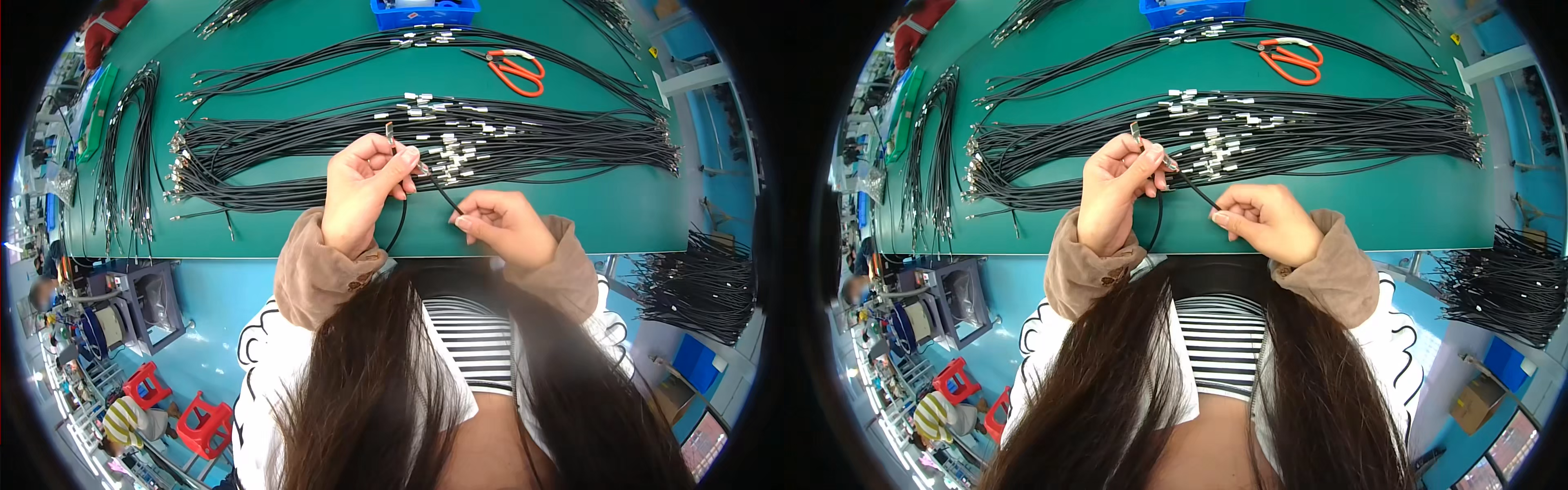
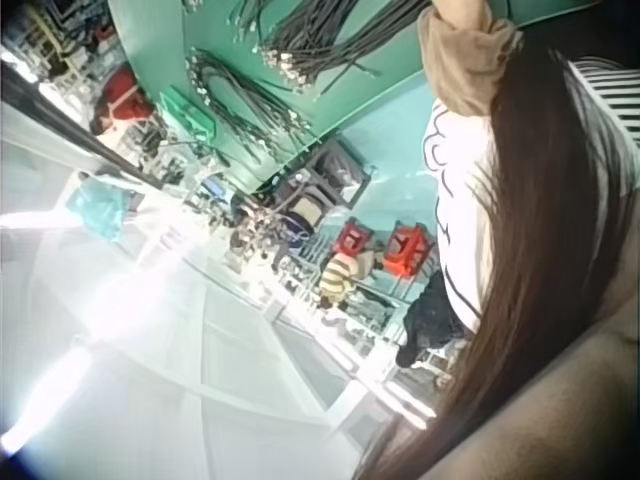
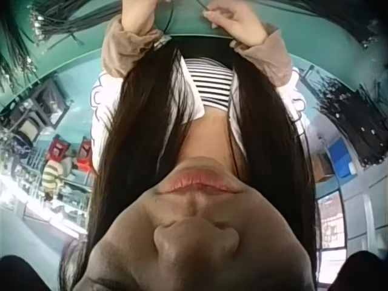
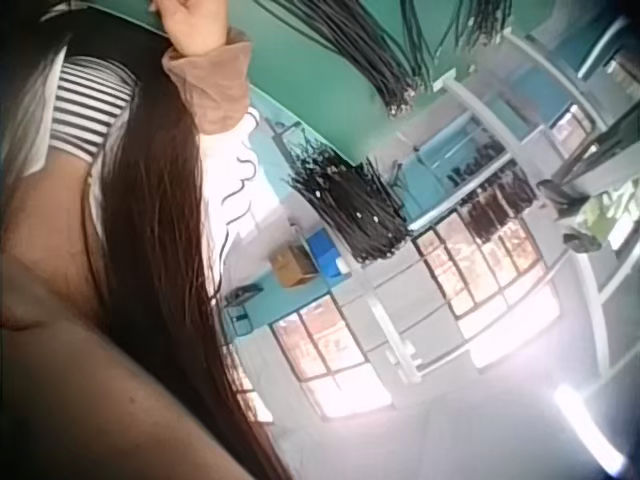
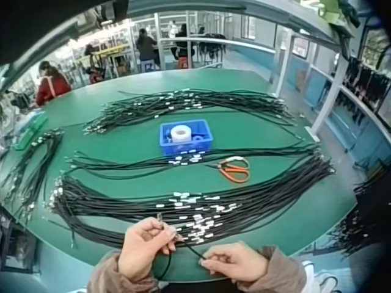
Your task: Attaching white plastic connectors to multiple black wiring bundles at a factory workbench.
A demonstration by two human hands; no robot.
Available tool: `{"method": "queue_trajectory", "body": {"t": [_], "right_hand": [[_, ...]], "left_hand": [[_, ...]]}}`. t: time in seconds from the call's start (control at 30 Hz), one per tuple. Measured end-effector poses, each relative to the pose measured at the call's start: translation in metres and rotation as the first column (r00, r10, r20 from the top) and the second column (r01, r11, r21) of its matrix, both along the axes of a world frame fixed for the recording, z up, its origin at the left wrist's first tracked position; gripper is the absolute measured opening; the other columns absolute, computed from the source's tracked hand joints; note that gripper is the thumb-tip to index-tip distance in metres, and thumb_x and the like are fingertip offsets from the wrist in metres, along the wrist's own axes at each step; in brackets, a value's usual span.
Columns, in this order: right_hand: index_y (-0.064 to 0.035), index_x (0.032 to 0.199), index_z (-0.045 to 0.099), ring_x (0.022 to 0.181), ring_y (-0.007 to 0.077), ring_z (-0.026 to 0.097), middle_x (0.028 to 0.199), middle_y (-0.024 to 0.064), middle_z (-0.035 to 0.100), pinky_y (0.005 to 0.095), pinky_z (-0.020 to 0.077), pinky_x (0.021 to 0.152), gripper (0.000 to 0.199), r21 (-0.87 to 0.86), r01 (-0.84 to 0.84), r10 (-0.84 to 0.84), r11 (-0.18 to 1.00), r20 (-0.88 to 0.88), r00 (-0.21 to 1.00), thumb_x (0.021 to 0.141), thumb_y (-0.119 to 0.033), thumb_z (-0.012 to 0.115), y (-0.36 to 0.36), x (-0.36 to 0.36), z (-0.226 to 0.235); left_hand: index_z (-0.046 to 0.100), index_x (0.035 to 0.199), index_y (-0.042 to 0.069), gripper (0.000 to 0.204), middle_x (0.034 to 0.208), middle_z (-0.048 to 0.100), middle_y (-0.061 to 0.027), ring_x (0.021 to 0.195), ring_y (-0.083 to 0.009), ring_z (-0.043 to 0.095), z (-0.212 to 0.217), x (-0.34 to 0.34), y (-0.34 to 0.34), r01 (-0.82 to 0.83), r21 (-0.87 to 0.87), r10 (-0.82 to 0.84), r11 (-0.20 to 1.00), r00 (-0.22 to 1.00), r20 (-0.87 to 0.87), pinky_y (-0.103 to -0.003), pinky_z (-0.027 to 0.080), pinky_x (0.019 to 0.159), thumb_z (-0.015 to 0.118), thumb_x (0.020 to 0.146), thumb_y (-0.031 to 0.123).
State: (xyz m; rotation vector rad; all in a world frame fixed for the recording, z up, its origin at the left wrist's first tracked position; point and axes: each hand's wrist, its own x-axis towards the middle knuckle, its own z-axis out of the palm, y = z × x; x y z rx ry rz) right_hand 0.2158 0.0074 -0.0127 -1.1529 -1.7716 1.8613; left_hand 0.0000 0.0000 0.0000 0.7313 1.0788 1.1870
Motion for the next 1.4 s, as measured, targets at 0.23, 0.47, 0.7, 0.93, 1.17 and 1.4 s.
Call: {"method": "queue_trajectory", "body": {"t": [0.23, 0.47, 0.7, 0.93, 1.17, 1.4], "right_hand": [[0.0021, 0.083, 0.060, 0.061, 0.0019, 0.051, 0.069, -0.0011, 0.057, 0.0158, 0.0410, 0.054, 0.010, -0.082, 0.170, -0.181, 0.982, -0.161, 0.970, 0.083, -0.007, 0.064, 0.006, -0.020, 0.002], [0.0012, 0.080, 0.061, 0.055, -0.0014, 0.044, 0.065, -0.0037, 0.055, 0.0152, 0.0360, 0.049, 0.008, -0.034, 0.208, -0.211, 0.977, -0.138, 0.968, 0.081, -0.005, 0.065, -0.003, -0.021, -0.010], [0.0009, 0.077, 0.061, 0.053, -0.0010, 0.039, 0.062, -0.0054, 0.052, 0.0167, 0.0322, 0.047, 0.007, 0.026, 0.221, -0.217, 0.975, -0.110, 0.970, 0.079, -0.004, 0.066, -0.007, -0.018, -0.014], [0.0016, 0.079, 0.062, 0.058, 0.0005, 0.048, 0.067, -0.0024, 0.057, 0.0156, 0.0388, 0.052, 0.008, 0.014, 0.301, -0.295, 0.953, -0.172, 0.940, 0.079, -0.005, 0.066, 0.005, -0.015, 0.001], [0.0040, 0.091, 0.062, 0.066, 0.0038, 0.055, 0.076, 0.0022, 0.062, 0.0168, 0.0459, 0.060, 0.014, 0.009, 0.403, -0.385, 0.915, -0.277, 0.880, 0.082, -0.006, 0.064, 0.025, -0.020, 0.018], [0.0031, 0.087, 0.063, 0.066, 0.0043, 0.056, 0.075, 0.0011, 0.062, 0.0175, 0.0459, 0.060, 0.012, -0.023, 0.346, -0.341, 0.938, -0.238, 0.909, 0.083, -0.008, 0.063, 0.029, -0.022, 0.016]], "left_hand": [[0.056, 0.087, 0.001, 0.007, 0.078, 0.063, -0.0052, 0.061, -0.0070, 0.056, -0.012, -0.002, 0.003, 0.021, 0.044, -0.023, 0.999, 0.999, 0.039, -0.018, 0.043, 0.054, 0.062, 0.083, 0.004], [0.056, 0.088, 0.001, 0.007, 0.079, 0.063, -0.0059, 0.061, -0.0068, 0.056, -0.011, 0.003, -0.003, -0.010, 0.052, 0.008, 0.999, 0.999, 0.039, -0.017, 0.043, 0.054, 0.061, 0.083, 0.002], [0.056, 0.090, -0.001, 0.008, 0.079, 0.063, -0.0068, 0.062, -0.0071, 0.057, -0.009, 0.005, -0.007, 0.025, 0.050, -0.025, 0.998, 1.000, 0.000, -0.018, 0.044, 0.054, 0.060, 0.084, 0.003], [0.055, 0.090, 0.001, 0.008, 0.079, 0.061, -0.0059, 0.066, -0.0104, 0.057, -0.011, 0.011, -0.014, 0.028, -0.010, -0.027, 1.000, 0.996, 0.081, -0.019, 0.044, 0.058, 0.055, 0.089, 0.010], [0.056, 0.090, 0.000, 0.011, 0.076, 0.060, -0.0050, 0.063, -0.0093, 0.055, -0.014, 0.018, -0.016, 0.171, -0.012, -0.169, 0.985, 0.981, 0.090, -0.018, 0.041, 0.054, 0.054, 0.090, 0.010], [0.057, 0.090, -0.002, 0.011, 0.073, 0.058, -0.0038, 0.058, -0.0075, 0.052, -0.019, 0.022, -0.017, 0.242, -0.024, -0.237, 0.970, 0.963, 0.125, -0.016, 0.037, 0.050, 0.052, 0.090, 0.008]]}}
